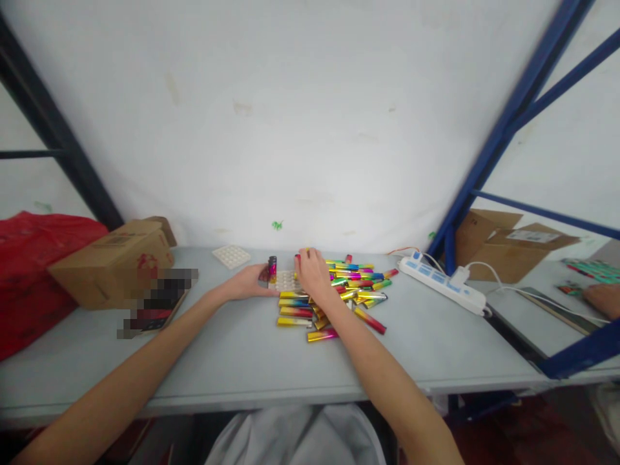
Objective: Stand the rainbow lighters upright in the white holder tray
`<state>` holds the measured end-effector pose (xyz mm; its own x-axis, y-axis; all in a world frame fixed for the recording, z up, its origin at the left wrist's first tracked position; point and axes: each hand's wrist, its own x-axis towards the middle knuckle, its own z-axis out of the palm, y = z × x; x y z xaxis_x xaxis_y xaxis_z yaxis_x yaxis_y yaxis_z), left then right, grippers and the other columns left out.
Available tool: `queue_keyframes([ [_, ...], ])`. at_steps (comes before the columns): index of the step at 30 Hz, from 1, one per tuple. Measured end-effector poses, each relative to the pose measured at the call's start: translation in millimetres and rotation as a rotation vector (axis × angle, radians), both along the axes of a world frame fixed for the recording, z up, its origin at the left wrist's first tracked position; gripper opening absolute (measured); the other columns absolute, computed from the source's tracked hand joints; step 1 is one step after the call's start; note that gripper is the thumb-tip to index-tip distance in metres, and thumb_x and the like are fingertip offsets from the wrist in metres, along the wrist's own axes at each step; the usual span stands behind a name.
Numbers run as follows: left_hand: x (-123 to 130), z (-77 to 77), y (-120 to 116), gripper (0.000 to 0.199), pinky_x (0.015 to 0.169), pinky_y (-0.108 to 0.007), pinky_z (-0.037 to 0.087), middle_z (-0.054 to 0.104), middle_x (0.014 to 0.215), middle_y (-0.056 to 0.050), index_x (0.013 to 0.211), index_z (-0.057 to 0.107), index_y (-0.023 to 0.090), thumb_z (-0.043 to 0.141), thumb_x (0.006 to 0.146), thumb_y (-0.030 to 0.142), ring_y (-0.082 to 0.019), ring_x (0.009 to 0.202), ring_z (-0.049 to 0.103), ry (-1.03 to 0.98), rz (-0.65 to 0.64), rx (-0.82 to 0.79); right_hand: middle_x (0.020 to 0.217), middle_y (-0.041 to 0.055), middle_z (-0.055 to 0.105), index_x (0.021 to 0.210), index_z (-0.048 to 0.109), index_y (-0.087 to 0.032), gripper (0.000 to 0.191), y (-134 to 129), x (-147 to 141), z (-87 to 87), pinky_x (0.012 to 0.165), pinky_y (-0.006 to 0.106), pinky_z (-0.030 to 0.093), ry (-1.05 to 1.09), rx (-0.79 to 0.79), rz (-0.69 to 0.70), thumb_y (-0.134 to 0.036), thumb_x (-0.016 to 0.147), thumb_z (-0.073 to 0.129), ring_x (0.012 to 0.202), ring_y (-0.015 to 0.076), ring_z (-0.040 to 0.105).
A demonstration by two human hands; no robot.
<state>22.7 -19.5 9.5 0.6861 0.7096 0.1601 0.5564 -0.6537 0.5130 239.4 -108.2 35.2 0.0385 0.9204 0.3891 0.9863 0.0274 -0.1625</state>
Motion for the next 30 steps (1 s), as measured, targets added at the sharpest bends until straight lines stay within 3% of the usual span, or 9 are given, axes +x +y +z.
queue_keyframes([
  [4,-1.2,-1.0,1.2,0.071,0.077,-0.034,0.051,0.078,0.100,-0.007,0.108,0.069,0.019,0.085,0.065,0.074,-0.029,0.089,0.071,0.003,0.015,0.004,0.131,0.0195,0.071,0.130,0.073,-0.017,0.038,8.9,24.2,-10.1,0.108,0.047,0.050,-0.045,-0.130,-0.051,-0.037,0.114,0.044,0.124,0.0298,0.063],
  [9,-1.2,-1.8,1.9,0.069,0.077,-0.034,0.051,0.078,0.101,-0.008,0.106,0.069,0.020,0.085,0.065,0.073,-0.030,0.090,0.071,0.000,0.021,0.007,0.121,0.0180,0.075,0.117,0.079,-0.016,0.036,15.4,33.0,-11.7,0.106,0.041,0.050,-0.024,-0.143,-0.024,-0.031,0.111,0.048,0.115,0.0288,0.068],
  [15,-1.1,-1.5,1.7,0.070,0.077,-0.035,0.051,0.078,0.102,-0.009,0.106,0.069,0.020,0.084,0.065,0.074,-0.030,0.090,0.072,0.004,0.022,0.009,0.127,0.0157,0.071,0.116,0.074,-0.015,0.024,18.5,39.6,-15.1,0.105,0.039,0.048,0.122,0.050,-0.021,-0.032,0.107,0.058,0.121,0.0286,0.063],
  [19,-1.0,-0.9,0.7,0.070,0.077,-0.035,0.051,0.079,0.101,-0.008,0.108,0.069,0.021,0.084,0.066,0.075,-0.030,0.090,0.072,-0.004,0.013,0.002,0.112,0.0138,0.076,0.117,0.067,-0.013,0.027,25.9,45.5,-15.4,0.101,0.040,0.050,0.379,0.280,0.009,-0.034,0.107,0.052,0.106,0.0263,0.068],
  [22,-1.2,-0.5,0.2,0.071,0.077,-0.035,0.051,0.079,0.101,-0.008,0.108,0.069,0.021,0.085,0.065,0.075,-0.031,0.091,0.072,-0.013,0.009,-0.004,0.106,0.0121,0.077,0.123,0.065,-0.012,0.036,30.6,50.4,-14.1,0.093,0.037,0.053,0.593,0.355,0.004,-0.039,0.105,0.050,0.088,0.0225,0.070],
  [26,-1.5,-0.2,-0.1,0.071,0.077,-0.035,0.051,0.078,0.100,-0.007,0.107,0.069,0.021,0.085,0.065,0.075,-0.030,0.091,0.072,-0.016,0.011,-0.003,0.090,0.0062,0.076,0.120,0.071,-0.015,0.042,34.3,51.9,-15.8,0.085,0.035,0.056,0.850,0.330,0.027,-0.046,0.102,0.049,0.079,0.0206,0.069],
  [30,-1.4,-0.2,-0.4,0.071,0.078,-0.035,0.051,0.078,0.100,-0.007,0.108,0.070,0.021,0.085,0.064,0.074,-0.031,0.091,0.072,-0.009,0.019,-0.002,0.077,0.0000,0.074,0.098,0.072,-0.019,0.038,36.0,44.0,-20.2,0.074,0.033,0.061,1.337,0.251,0.138,-0.055,0.087,0.074,0.067,0.0169,0.068],
])
